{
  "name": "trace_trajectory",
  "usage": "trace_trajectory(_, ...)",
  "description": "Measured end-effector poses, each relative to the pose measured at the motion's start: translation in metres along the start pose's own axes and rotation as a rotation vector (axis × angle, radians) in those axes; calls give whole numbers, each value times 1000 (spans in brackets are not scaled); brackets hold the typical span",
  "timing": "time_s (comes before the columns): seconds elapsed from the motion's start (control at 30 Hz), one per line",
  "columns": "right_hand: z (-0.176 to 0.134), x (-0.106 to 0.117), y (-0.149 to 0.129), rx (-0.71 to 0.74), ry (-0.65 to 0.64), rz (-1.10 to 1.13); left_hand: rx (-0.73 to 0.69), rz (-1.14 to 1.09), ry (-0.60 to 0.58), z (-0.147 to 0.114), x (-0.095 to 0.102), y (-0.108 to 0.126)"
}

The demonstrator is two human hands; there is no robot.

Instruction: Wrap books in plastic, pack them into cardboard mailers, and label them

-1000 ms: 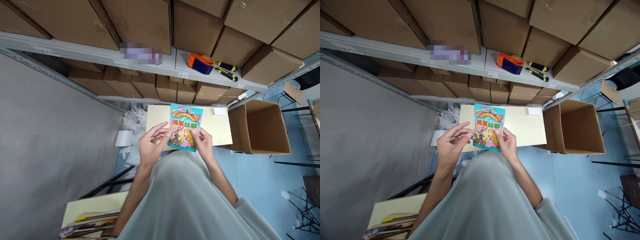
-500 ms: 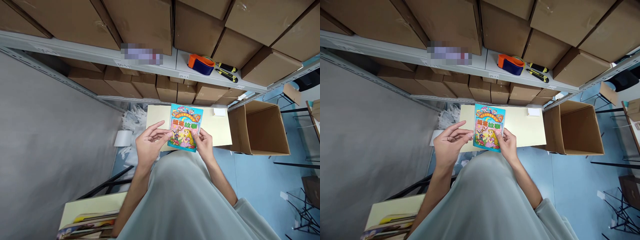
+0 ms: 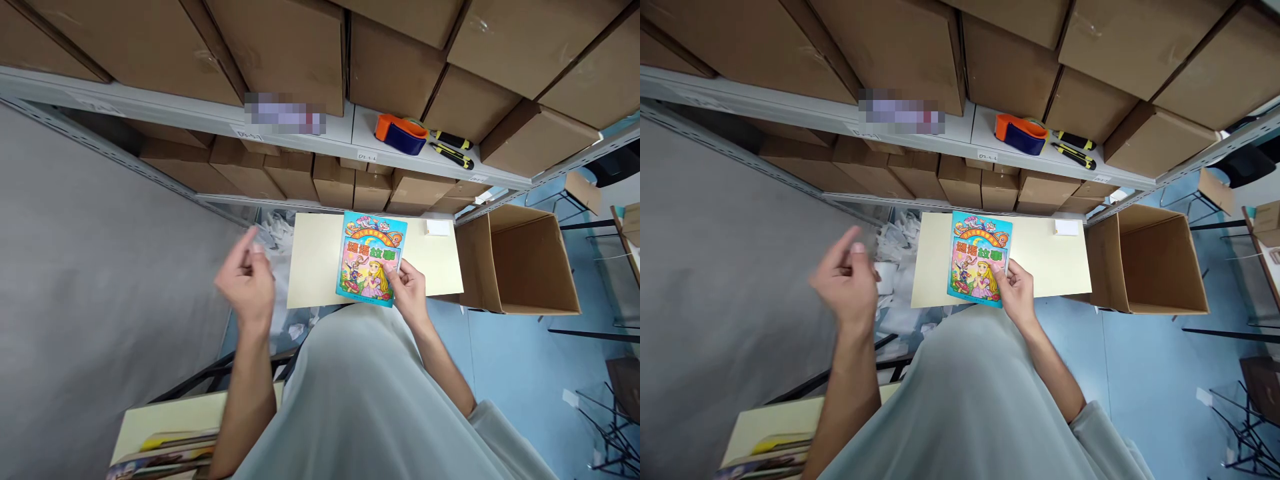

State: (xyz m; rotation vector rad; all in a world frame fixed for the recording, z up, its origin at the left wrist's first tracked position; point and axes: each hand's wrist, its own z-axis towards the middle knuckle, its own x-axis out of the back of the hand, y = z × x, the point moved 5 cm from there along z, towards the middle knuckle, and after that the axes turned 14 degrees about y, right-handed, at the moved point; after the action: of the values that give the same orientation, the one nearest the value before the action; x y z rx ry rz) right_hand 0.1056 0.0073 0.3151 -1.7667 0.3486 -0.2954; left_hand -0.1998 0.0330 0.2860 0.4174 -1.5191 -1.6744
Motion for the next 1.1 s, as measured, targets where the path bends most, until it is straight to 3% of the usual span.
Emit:
trace_trajectory(0.1, 1, 0, 2, -38, -13, 27, -22, -59, 43, 17, 8, -6)
trace_trajectory(0.23, 2, 0, 4, -83, -44, 56, 149, -132, -103, -2, -5, 2)
trace_trajectory(0.3, 3, -1, 4, -101, -66, 61, 209, -207, -259, -22, -21, 10)
trace_trajectory(0.4, 5, 0, 5, -116, -91, 59, 368, -372, -630, -57, -46, 22)
trace_trajectory(0.47, 6, 1, 8, -111, -94, 46, 502, -392, -803, -75, -55, 27)
trace_trajectory(0.53, 8, 2, 12, -75, -72, 21, 571, -353, -827, -86, -56, 29)
trace_trajectory(0.6, 10, 4, 17, -20, -34, -13, 567, -317, -771, -91, -53, 32)
trace_trajectory(0.77, 15, 6, 23, 71, 18, -107, 394, -273, -617, -96, -46, 41)
trace_trajectory(0.87, 6, 11, 7, 259, 161, -184, 226, -200, -514, -97, -43, 45)
trace_trajectory(0.93, -7, 7, -5, 367, 188, -235, 56, -116, -406, -99, -41, 49)
trace_trajectory(1.0, -21, -5, -9, 378, 86, -253, -159, -76, -305, -107, -38, 58)
trace_trajectory(1.1, -32, -17, -7, 308, 37, -252, -468, -150, -336, -126, -38, 74)
